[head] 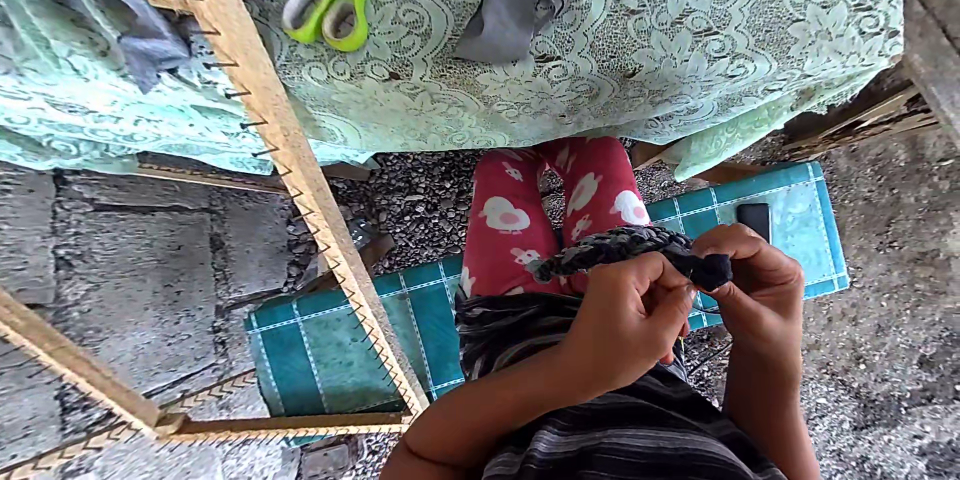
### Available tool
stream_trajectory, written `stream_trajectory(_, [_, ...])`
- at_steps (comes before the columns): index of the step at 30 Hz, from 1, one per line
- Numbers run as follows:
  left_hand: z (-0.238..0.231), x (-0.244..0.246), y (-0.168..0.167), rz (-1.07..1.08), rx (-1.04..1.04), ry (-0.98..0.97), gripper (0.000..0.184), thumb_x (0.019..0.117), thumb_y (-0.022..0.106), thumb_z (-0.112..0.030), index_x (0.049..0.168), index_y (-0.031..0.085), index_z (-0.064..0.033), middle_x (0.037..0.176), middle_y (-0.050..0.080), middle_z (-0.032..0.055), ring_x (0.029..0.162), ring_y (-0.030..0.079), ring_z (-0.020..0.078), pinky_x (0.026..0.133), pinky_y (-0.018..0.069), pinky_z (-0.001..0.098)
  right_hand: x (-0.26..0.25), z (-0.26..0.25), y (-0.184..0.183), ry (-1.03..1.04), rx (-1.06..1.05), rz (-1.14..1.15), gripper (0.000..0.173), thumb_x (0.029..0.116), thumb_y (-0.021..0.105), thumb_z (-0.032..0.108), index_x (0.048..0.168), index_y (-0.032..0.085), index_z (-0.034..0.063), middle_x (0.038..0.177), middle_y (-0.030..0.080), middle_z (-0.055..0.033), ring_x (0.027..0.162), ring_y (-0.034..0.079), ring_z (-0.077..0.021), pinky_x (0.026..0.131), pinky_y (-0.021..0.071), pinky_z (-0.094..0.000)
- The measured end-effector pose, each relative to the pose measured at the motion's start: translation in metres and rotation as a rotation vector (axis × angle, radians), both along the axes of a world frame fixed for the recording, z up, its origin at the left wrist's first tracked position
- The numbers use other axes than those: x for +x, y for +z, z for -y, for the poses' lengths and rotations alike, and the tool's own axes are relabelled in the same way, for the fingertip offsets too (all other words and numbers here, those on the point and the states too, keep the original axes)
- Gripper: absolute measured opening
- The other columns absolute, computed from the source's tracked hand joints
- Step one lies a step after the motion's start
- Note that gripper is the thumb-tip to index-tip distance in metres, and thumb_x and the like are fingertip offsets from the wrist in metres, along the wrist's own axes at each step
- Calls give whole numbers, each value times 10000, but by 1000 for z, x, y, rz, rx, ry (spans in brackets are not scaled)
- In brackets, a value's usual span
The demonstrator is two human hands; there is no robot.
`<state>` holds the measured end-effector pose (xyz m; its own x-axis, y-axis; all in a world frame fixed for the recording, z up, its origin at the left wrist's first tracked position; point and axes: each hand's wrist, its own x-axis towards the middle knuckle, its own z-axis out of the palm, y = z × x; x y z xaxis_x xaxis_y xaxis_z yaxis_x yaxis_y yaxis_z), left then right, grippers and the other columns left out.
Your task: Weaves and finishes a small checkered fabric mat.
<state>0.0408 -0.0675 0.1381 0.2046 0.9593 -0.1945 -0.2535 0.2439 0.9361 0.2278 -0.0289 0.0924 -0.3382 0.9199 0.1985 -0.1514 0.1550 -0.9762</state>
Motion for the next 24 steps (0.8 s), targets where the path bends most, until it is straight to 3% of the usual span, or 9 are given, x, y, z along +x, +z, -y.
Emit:
stream_trajectory(7, [3,-3,-8,34,58,30,92,987,580,-4,902,614,-17,701,638,-55,538,579,-47,488,499,117,-4,1,-1,-48,222,149,140,988,687,266,1103,747,214,1098,700,99,1052,655,-28,904,551,-193])
stream_trajectory(12, [6,-7,-14,4,125,63,89,994,591,-24,910,608,0,722,640,-42,560,562,-61,510,478,100,-9,4,1,-39,364,240,134,1032,622,245,1084,710,158,1093,685,54,1099,632,-35,945,526,-192])
stream_trajectory(17, [4,-10,-20,-104,198,78,80,978,592,-14,910,611,25,719,643,-13,574,589,-42,537,513,116,-15,5,-5,-81,437,262,114,1042,600,205,1079,683,136,1085,675,22,1100,633,-50,955,524,-199])
stream_trajectory(20, [8,-10,-31,-109,305,119,142,1004,608,-67,930,632,52,785,694,25,660,663,-13,612,578,155,-16,9,-4,-138,496,279,86,1021,619,150,1095,653,122,1081,679,-2,1089,646,-86,959,534,-235])
stream_trajectory(24, [15,-20,-41,-106,403,86,153,1017,625,-121,985,653,26,901,747,38,809,732,45,739,632,226,-17,14,-7,-137,430,198,287,972,695,120,1230,572,144,1116,697,-17,1063,674,-100,912,565,-240])
